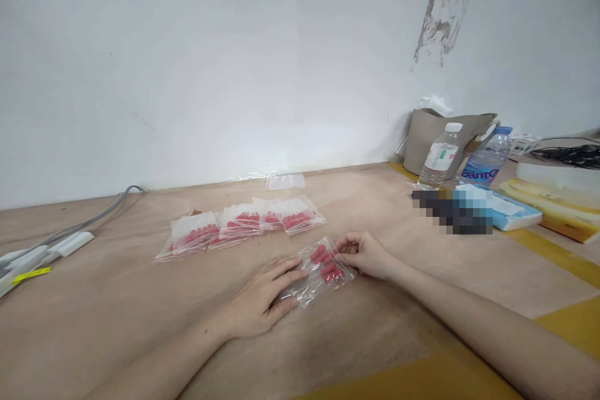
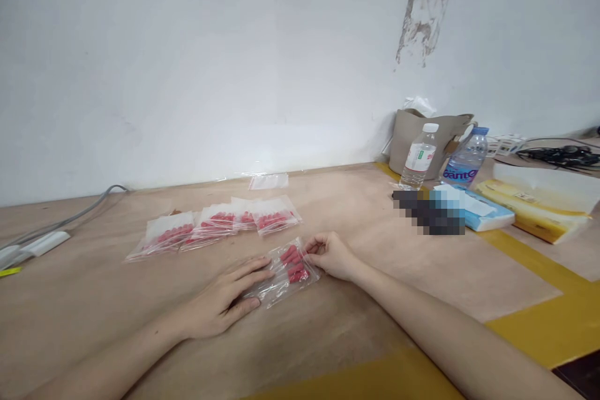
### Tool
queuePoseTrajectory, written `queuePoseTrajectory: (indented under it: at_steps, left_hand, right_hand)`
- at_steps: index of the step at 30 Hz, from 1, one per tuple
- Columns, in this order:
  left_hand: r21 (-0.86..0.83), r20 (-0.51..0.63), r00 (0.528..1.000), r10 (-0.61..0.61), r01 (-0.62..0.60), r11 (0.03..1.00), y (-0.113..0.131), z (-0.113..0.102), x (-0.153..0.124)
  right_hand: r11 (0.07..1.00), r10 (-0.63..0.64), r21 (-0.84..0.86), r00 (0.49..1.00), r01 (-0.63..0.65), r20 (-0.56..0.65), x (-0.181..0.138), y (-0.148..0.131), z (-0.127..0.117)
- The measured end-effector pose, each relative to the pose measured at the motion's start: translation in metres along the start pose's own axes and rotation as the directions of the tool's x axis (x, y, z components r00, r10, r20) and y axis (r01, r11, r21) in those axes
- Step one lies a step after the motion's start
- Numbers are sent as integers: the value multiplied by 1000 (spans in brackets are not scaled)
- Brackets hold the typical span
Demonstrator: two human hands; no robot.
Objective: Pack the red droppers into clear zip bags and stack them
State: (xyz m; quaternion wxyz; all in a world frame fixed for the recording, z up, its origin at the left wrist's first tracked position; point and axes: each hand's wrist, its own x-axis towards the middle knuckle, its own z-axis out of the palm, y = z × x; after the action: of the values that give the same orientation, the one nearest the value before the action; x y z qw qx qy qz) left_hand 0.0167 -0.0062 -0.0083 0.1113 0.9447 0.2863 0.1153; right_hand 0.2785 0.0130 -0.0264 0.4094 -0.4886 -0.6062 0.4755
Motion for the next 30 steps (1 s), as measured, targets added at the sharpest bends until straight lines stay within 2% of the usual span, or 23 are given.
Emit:
queuePoseTrajectory:
  at_steps: [5,7,10,13,15,16,20,23,25,27,30]
  left_hand:
    - [0,13,1000,-7,7,1000,0,0,0]
    - [-4,4,1000,3,-3,1000,-1,0,0]
    - [-10,-11,1000,12,-12,1000,-1,1,0]
    - [-14,-3,1000,5,-5,1000,-1,1,-1]
    - [-19,9,1000,12,-12,1000,-2,1,-1]
    - [-26,15,1000,23,-23,999,-2,1,-1]
    - [-84,15,998,64,-62,995,-1,2,0]
    - [-88,-38,998,41,-45,995,1,2,-1]
    - [-57,-78,997,17,-21,998,2,2,-2]
    - [-22,-109,994,-3,1,1000,3,2,-3]
    - [22,-153,988,-10,13,1000,0,2,-2]
  right_hand:
    - [996,-89,-6,984,92,157,-4,-2,1]
    - [998,-55,-29,981,61,186,-5,-3,-2]
    - [999,49,-12,984,-48,170,-4,-3,-6]
    - [995,99,23,993,-101,61,0,-3,-6]
    - [992,129,-7,991,-129,-24,3,-3,-4]
    - [990,138,-26,990,-138,-29,3,-3,-2]
    - [996,84,-14,995,-84,59,4,-8,4]
    - [986,167,-39,984,-165,59,2,-11,3]
    - [973,215,-105,970,-203,112,3,-11,-1]
    - [970,157,-201,981,-133,110,6,-10,-6]
    - [909,-102,-408,995,87,-14,18,-8,-13]
